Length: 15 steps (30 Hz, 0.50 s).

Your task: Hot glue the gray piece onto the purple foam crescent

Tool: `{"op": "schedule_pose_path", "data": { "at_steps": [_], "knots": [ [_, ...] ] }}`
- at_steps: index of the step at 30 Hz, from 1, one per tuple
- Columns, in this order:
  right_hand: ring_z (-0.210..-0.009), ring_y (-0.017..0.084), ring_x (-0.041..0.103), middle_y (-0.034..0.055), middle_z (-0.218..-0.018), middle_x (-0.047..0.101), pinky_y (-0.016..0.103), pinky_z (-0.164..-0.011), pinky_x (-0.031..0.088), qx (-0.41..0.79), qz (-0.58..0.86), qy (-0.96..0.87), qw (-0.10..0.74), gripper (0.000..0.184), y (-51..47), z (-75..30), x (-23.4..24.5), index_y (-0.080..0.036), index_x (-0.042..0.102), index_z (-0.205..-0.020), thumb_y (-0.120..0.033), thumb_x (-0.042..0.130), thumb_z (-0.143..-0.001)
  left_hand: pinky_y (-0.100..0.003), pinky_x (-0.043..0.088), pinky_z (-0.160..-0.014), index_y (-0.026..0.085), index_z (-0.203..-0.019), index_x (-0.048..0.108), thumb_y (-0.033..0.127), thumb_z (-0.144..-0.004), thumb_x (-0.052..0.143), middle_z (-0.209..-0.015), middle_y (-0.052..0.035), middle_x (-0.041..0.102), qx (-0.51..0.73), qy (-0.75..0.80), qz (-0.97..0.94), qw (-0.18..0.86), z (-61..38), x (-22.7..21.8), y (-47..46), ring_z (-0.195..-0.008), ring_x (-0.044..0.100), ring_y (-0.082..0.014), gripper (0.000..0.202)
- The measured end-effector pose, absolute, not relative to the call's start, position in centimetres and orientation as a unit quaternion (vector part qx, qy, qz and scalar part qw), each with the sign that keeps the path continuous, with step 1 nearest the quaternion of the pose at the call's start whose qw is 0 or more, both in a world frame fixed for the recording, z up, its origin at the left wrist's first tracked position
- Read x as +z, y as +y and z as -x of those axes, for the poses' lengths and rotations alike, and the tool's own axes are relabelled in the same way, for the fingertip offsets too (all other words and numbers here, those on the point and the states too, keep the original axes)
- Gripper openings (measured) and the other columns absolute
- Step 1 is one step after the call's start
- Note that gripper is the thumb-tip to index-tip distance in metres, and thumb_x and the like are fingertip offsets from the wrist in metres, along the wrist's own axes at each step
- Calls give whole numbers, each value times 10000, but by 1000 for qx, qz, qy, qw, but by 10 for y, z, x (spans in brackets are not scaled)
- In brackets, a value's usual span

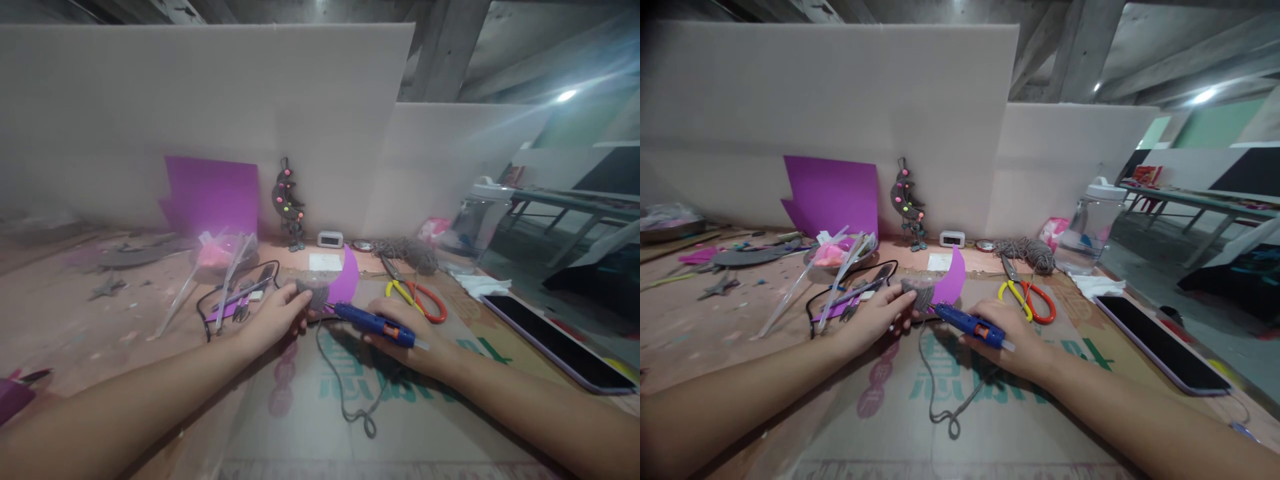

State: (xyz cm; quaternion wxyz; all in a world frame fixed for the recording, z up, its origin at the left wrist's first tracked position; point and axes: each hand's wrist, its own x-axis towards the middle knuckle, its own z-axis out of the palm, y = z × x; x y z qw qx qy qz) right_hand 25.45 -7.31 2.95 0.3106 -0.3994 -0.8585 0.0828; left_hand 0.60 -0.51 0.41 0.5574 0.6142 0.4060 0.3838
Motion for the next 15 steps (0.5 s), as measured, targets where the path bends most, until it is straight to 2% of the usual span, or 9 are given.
{"op": "schedule_pose_path", "data": {
  "at_steps": [15],
  "knots": [
    [-655, 169, 518, 24, -725, 585, 298, -601, 397, 60, 417, -857, 298, 208, -72, -257, 23, -201, 547, -797, -398, 569, -859, -158, 330, -359, 175, -813, 467, 513, -782, 566, -609, 16, 605, 387, 415, -609, 555, -10, 5, -5, -412, 494, -71, 353]
  ]
}}
